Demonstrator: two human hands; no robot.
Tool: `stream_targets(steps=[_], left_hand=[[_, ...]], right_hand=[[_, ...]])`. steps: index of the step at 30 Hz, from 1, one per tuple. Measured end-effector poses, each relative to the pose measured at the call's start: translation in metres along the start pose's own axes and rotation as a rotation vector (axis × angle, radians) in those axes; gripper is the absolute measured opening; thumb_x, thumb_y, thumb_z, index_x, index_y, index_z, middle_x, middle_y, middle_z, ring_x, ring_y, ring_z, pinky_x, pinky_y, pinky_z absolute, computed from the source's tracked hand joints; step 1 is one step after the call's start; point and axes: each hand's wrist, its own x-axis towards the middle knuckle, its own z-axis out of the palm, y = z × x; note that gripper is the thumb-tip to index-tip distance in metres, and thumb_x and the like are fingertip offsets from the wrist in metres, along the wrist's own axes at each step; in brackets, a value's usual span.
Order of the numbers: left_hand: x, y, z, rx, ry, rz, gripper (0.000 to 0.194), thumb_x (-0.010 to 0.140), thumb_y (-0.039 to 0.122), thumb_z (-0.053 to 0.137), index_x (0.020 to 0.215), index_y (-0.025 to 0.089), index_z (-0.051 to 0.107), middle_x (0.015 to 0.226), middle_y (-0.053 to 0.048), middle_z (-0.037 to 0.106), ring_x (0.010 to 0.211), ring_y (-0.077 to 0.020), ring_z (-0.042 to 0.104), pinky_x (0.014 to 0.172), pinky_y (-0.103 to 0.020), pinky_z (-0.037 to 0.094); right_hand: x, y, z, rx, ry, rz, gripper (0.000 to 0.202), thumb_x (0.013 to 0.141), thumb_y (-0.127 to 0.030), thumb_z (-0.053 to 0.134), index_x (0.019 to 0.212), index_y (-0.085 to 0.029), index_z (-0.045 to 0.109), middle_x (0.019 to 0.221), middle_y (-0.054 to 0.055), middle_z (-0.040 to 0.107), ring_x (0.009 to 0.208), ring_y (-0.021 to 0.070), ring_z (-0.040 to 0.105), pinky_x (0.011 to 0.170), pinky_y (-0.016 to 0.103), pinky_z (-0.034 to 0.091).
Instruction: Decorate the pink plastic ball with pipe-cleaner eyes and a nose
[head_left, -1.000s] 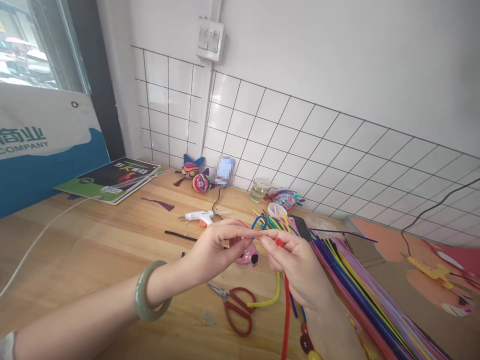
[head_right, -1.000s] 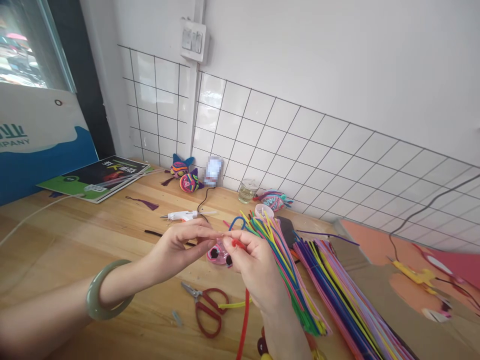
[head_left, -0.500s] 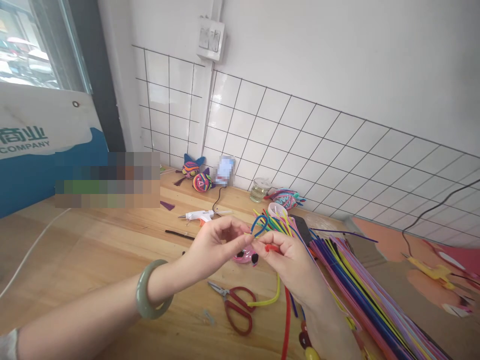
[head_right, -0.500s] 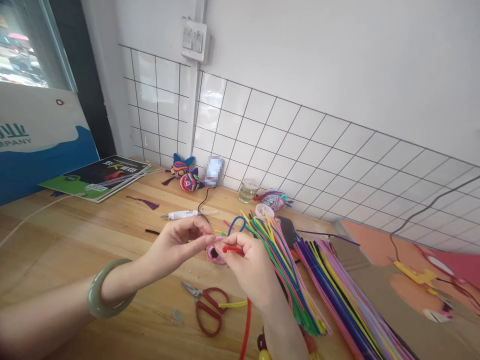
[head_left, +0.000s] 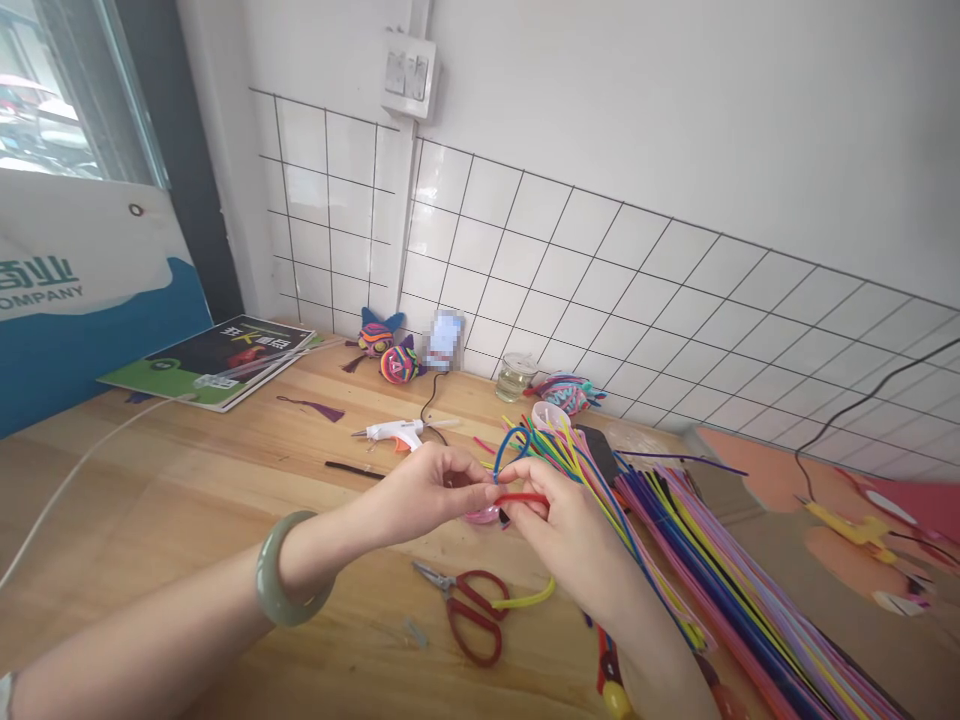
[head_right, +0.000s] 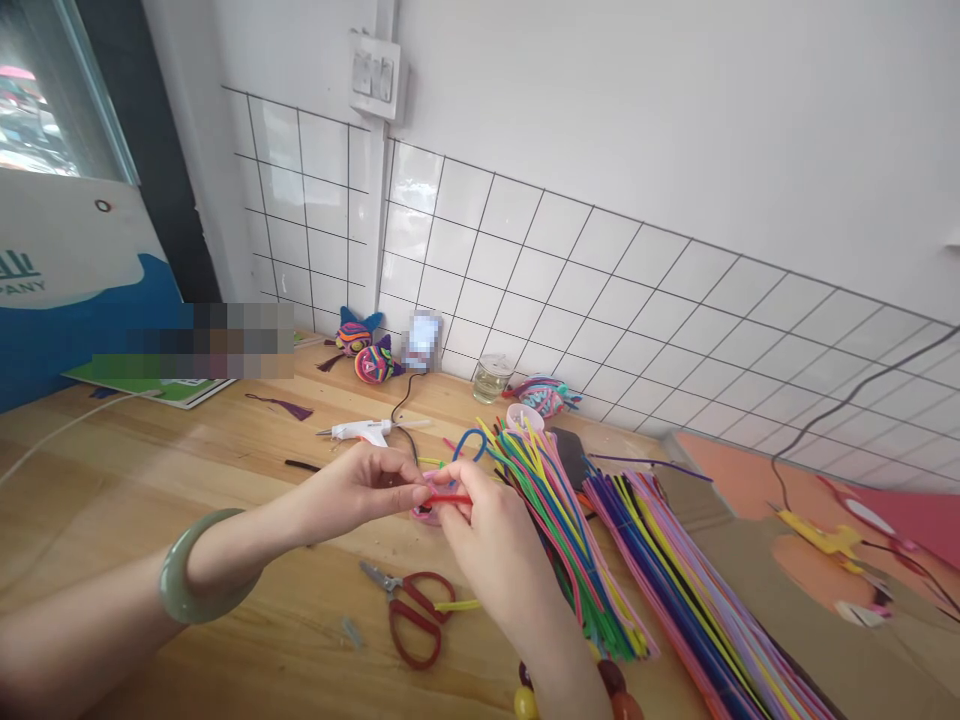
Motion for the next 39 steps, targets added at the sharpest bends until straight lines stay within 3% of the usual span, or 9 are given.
stream_targets(steps=[4, 8, 15, 21, 25, 33, 39], left_hand=[[0.000, 0.001, 0.000, 0.075, -0.021, 0.028, 0.024, 0.082, 0.035, 0.060, 0.080, 0.013, 0.068, 0.077, -0.004, 0.069, 0.074, -0.0143, 0.062, 0.071, -0.025, 0.048], [-0.002, 0.004, -0.001, 0.261, -0.035, 0.109, 0.023, 0.083, 0.033, 0.057, 0.082, 0.013, 0.069, 0.075, -0.003, 0.066, 0.069, -0.0119, 0.057, 0.063, -0.021, 0.044], [-0.002, -0.001, -0.003, 0.469, -0.021, 0.119, 0.021, 0.086, 0.026, 0.051, 0.078, 0.014, 0.067, 0.072, 0.000, 0.061, 0.066, -0.0111, 0.052, 0.059, -0.020, 0.038], [0.000, -0.005, -0.005, 0.320, -0.077, 0.037, 0.023, 0.086, 0.032, 0.051, 0.081, 0.014, 0.064, 0.073, 0.000, 0.062, 0.069, -0.0120, 0.054, 0.062, -0.021, 0.040], [0.001, -0.008, -0.006, 0.254, -0.122, 0.026, 0.021, 0.084, 0.031, 0.056, 0.088, 0.014, 0.066, 0.078, -0.002, 0.065, 0.074, -0.0131, 0.057, 0.068, -0.022, 0.043], [0.003, -0.009, -0.005, 0.109, -0.065, 0.005, 0.015, 0.078, 0.028, 0.063, 0.076, 0.014, 0.066, 0.071, 0.000, 0.066, 0.067, -0.0109, 0.057, 0.065, -0.021, 0.044], [0.003, -0.005, -0.004, -0.037, 0.036, -0.022, 0.020, 0.076, 0.032, 0.066, 0.070, 0.014, 0.066, 0.068, -0.001, 0.066, 0.063, -0.0106, 0.057, 0.062, -0.022, 0.043]], right_hand=[[0.000, -0.001, 0.000, -0.031, -0.027, -0.007, 0.019, 0.079, -0.015, 0.049, 0.092, -0.022, 0.060, 0.068, -0.003, 0.062, 0.058, 0.0119, 0.059, 0.052, 0.021, 0.042], [0.000, 0.002, -0.001, -0.047, -0.022, -0.033, 0.022, 0.077, -0.014, 0.048, 0.093, -0.023, 0.061, 0.069, -0.003, 0.062, 0.061, 0.0124, 0.059, 0.055, 0.022, 0.044], [-0.001, 0.007, -0.004, 0.109, -0.146, -0.017, 0.019, 0.084, -0.020, 0.048, 0.100, -0.023, 0.059, 0.101, 0.002, 0.066, 0.090, 0.0140, 0.064, 0.079, 0.026, 0.049], [0.000, 0.010, -0.007, -0.026, -0.098, -0.028, 0.013, 0.087, -0.024, 0.049, 0.081, -0.022, 0.061, 0.089, 0.000, 0.066, 0.084, 0.0146, 0.061, 0.075, 0.026, 0.045], [0.000, 0.010, -0.007, -0.046, -0.092, -0.038, 0.014, 0.088, -0.024, 0.049, 0.081, -0.022, 0.061, 0.089, -0.001, 0.065, 0.084, 0.0139, 0.060, 0.076, 0.025, 0.044], [0.001, 0.006, -0.007, -0.033, -0.042, -0.101, 0.015, 0.088, -0.023, 0.048, 0.080, -0.021, 0.061, 0.086, 0.001, 0.064, 0.078, 0.0145, 0.058, 0.069, 0.026, 0.044], [0.002, 0.003, -0.001, -0.040, 0.086, -0.160, 0.015, 0.089, -0.024, 0.048, 0.079, -0.021, 0.059, 0.083, 0.002, 0.062, 0.077, 0.0153, 0.056, 0.065, 0.025, 0.043]])
